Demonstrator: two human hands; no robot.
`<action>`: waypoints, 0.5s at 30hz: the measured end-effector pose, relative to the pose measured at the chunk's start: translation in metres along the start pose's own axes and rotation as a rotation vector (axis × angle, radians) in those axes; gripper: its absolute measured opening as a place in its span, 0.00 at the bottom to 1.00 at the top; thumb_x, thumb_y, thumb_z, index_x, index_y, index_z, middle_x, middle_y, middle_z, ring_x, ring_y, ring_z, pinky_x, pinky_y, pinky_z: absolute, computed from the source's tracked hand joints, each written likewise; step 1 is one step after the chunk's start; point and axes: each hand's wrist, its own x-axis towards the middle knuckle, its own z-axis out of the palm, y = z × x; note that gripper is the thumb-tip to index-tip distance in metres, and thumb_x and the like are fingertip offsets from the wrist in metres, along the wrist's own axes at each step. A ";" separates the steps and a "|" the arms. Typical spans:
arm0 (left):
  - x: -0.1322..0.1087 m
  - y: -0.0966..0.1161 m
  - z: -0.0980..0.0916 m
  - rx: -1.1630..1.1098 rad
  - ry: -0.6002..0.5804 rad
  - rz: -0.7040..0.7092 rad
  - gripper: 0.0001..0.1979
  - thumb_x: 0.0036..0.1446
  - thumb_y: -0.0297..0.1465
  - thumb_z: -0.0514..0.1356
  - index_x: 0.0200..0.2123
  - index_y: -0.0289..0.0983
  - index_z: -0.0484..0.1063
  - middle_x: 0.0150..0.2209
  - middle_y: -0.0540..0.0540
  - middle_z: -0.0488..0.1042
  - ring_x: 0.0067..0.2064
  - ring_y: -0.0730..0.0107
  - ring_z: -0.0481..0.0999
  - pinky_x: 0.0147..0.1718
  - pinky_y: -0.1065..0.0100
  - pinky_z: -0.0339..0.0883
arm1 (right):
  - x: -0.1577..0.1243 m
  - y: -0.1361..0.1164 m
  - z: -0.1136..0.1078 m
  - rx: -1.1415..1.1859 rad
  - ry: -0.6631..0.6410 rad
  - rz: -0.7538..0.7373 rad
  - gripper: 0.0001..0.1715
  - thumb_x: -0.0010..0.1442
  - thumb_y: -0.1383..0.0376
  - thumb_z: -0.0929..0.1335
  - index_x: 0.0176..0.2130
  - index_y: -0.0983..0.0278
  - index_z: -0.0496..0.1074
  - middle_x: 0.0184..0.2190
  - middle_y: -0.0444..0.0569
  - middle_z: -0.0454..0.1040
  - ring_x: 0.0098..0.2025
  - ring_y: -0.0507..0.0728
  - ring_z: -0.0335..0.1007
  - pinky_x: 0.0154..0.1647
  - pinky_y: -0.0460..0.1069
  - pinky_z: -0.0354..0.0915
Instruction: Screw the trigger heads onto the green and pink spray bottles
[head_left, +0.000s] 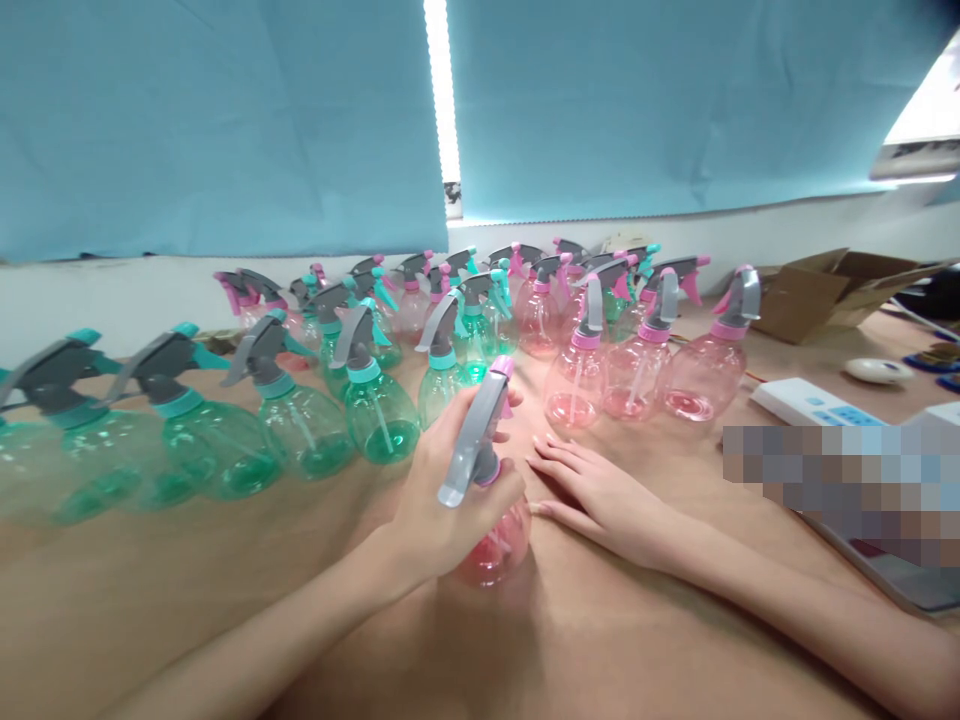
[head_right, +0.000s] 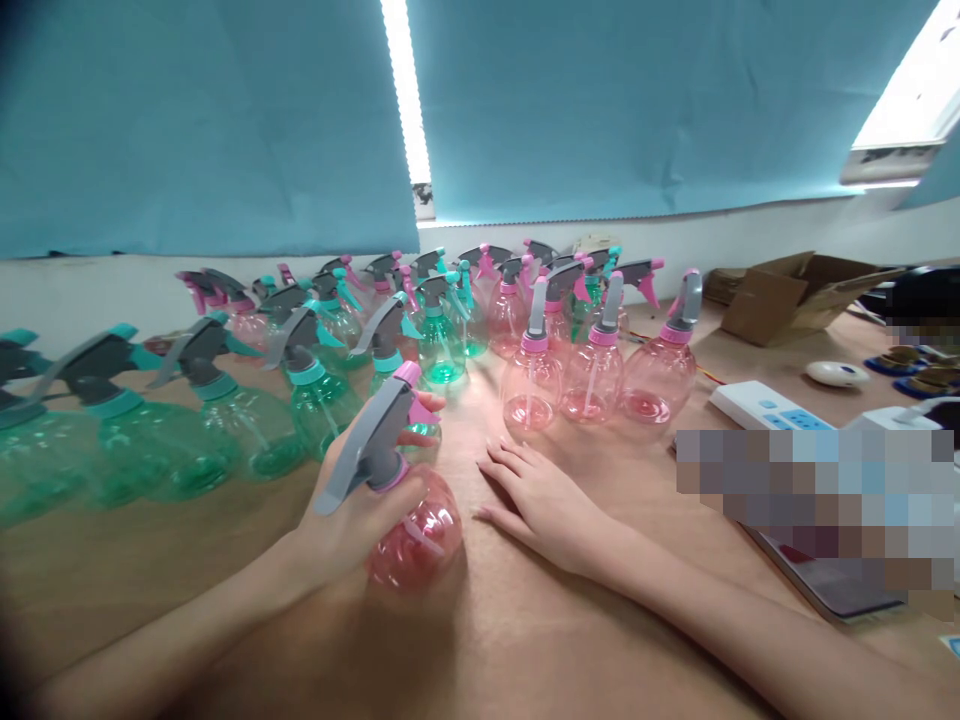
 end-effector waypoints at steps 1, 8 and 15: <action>0.000 0.000 0.000 -0.002 -0.004 0.003 0.25 0.46 0.20 0.55 0.50 0.41 0.66 0.46 0.48 0.71 0.33 0.75 0.70 0.46 0.63 0.73 | 0.000 0.000 0.000 0.002 0.000 0.000 0.35 0.67 0.48 0.62 0.62 0.68 0.66 0.63 0.60 0.66 0.67 0.68 0.54 0.66 0.65 0.55; 0.001 -0.002 0.000 0.004 -0.008 0.016 0.26 0.46 0.19 0.56 0.50 0.43 0.66 0.47 0.47 0.73 0.38 0.70 0.74 0.45 0.62 0.74 | 0.000 0.001 0.001 0.020 0.027 -0.010 0.33 0.67 0.48 0.62 0.62 0.65 0.66 0.62 0.59 0.66 0.67 0.68 0.55 0.65 0.66 0.56; 0.001 -0.003 -0.002 0.025 -0.030 0.031 0.25 0.47 0.19 0.55 0.49 0.43 0.66 0.46 0.48 0.73 0.37 0.71 0.73 0.43 0.64 0.73 | 0.000 0.000 0.000 0.006 0.002 0.002 0.34 0.67 0.48 0.62 0.62 0.67 0.66 0.63 0.59 0.65 0.67 0.68 0.54 0.66 0.64 0.55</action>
